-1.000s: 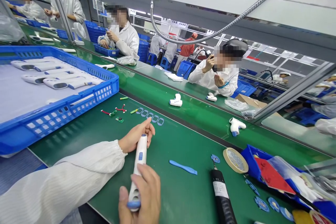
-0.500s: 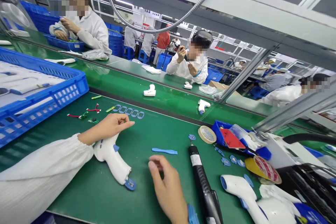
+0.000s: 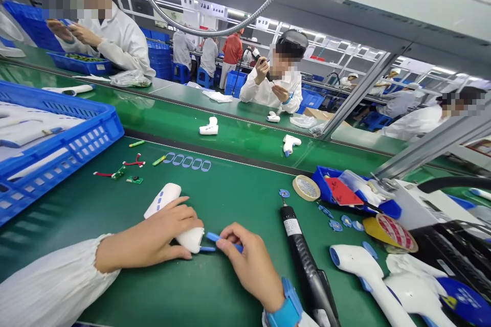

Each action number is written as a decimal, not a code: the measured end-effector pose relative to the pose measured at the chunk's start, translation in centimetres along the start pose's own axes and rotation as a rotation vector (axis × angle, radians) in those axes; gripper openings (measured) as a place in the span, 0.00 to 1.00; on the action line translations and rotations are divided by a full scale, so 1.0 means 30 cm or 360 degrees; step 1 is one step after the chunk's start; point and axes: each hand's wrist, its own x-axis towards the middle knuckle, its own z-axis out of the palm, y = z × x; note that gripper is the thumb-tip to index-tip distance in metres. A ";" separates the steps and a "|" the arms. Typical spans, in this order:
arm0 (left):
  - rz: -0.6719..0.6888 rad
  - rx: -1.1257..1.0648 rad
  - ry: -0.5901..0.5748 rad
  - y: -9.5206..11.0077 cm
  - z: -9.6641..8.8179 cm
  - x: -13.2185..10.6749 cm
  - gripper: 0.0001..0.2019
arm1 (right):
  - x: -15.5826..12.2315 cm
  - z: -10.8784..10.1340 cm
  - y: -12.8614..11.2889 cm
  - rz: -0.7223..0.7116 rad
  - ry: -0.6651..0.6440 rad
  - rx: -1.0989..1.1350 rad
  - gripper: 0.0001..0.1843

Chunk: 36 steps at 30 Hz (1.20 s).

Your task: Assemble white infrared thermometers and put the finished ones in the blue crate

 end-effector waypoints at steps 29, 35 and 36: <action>-0.0170 0.0039 -0.0041 0.020 0.005 0.038 0.15 | 0.116 0.012 -0.171 -0.0144 -0.0278 -0.0963 0.08; -0.0147 0.0083 -0.0052 0.016 0.003 0.044 0.15 | 0.138 0.007 -0.192 -0.0081 -0.0347 -0.1004 0.05; -0.0138 0.0090 -0.0050 0.016 0.005 0.043 0.15 | 0.143 0.002 -0.185 -0.0072 -0.0376 -0.0962 0.04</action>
